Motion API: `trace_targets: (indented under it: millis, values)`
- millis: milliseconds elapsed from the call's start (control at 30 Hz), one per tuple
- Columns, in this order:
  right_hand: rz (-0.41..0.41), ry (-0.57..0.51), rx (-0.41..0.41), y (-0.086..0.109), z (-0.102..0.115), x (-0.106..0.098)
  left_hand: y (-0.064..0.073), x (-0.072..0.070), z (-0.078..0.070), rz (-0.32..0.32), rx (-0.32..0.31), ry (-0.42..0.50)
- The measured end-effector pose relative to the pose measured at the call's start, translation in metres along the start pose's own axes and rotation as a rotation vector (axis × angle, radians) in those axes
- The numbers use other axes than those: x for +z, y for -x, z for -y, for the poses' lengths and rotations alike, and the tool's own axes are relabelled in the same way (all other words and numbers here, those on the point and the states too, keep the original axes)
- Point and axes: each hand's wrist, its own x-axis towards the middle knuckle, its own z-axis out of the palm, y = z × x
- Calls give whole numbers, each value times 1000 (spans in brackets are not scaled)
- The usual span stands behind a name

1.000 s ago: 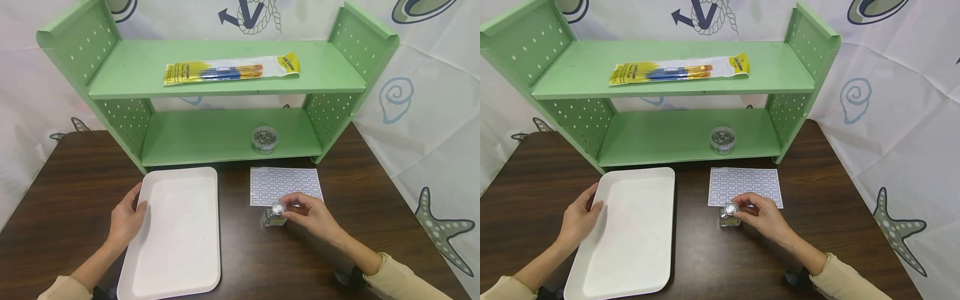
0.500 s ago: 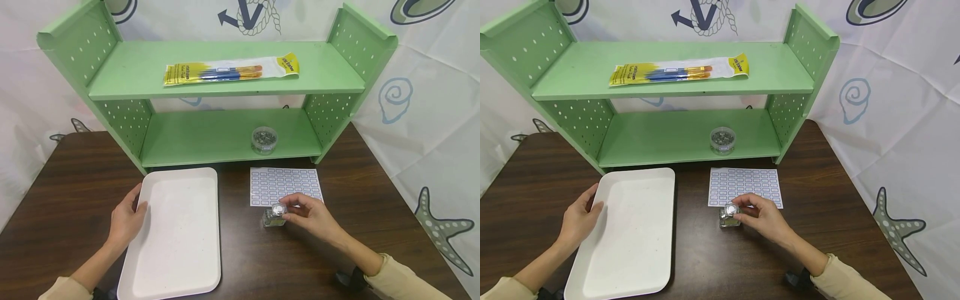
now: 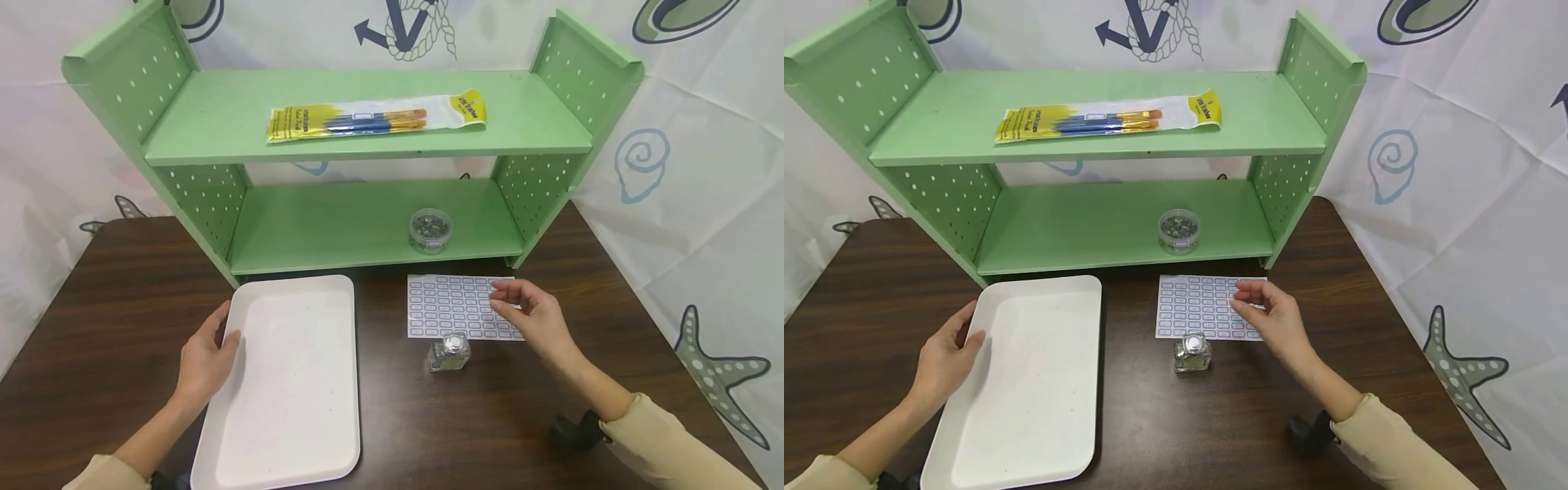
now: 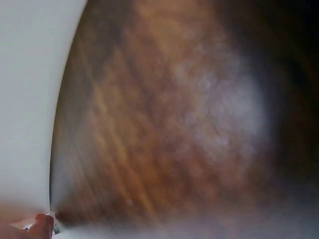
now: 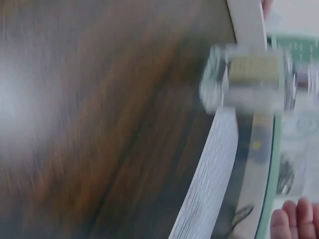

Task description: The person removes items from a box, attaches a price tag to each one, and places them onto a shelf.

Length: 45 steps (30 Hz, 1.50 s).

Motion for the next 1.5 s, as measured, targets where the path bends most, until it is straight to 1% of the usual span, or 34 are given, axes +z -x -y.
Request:
trace_targets:
  millis: [67,167,300,400,633,733,800,867,933,1033,1100,1133,1200,1267,1333,1400,1500]
  values:
    - [-47,46,36,-8,-8,-7,0,0,0,1,2,-4]
    - [-91,113,77,-17,-21,-16,1,0,0,2,1,-10]
    - [-95,197,132,-25,-37,-24,0,-1,1,-2,11,-11]
    - [-76,263,173,-30,-44,-28,0,-1,2,-6,19,-7]
    - [11,456,239,-42,-51,-30,2,0,3,-12,19,-1]
    - [33,513,267,-47,-54,-29,1,-1,3,-38,40,-4]
    - [45,544,283,-50,-56,-28,0,-2,3,-65,59,17]
    - [54,569,294,-52,-57,-28,0,-5,0,-102,81,49]
    - [60,587,298,-54,-57,-27,0,-9,-8,-138,113,99]
    - [67,594,304,-57,-57,-26,1,-14,-27,-173,185,164]
    - [73,595,311,-57,-55,-26,2,-16,-43,-170,243,197]
    - [75,597,313,-58,-55,-26,3,-16,-51,-160,272,205]
    - [79,597,316,-58,-54,-26,4,-16,-67,-110,325,217]
    - [83,597,315,-58,-54,-25,5,-15,-81,-40,361,214]
    - [84,597,317,-57,-54,-24,5,-12,-94,49,386,208]
    - [81,596,320,-56,-53,-24,3,-6,-105,149,384,219]
    - [74,591,327,-54,-54,-23,-1,7,-122,305,343,254]
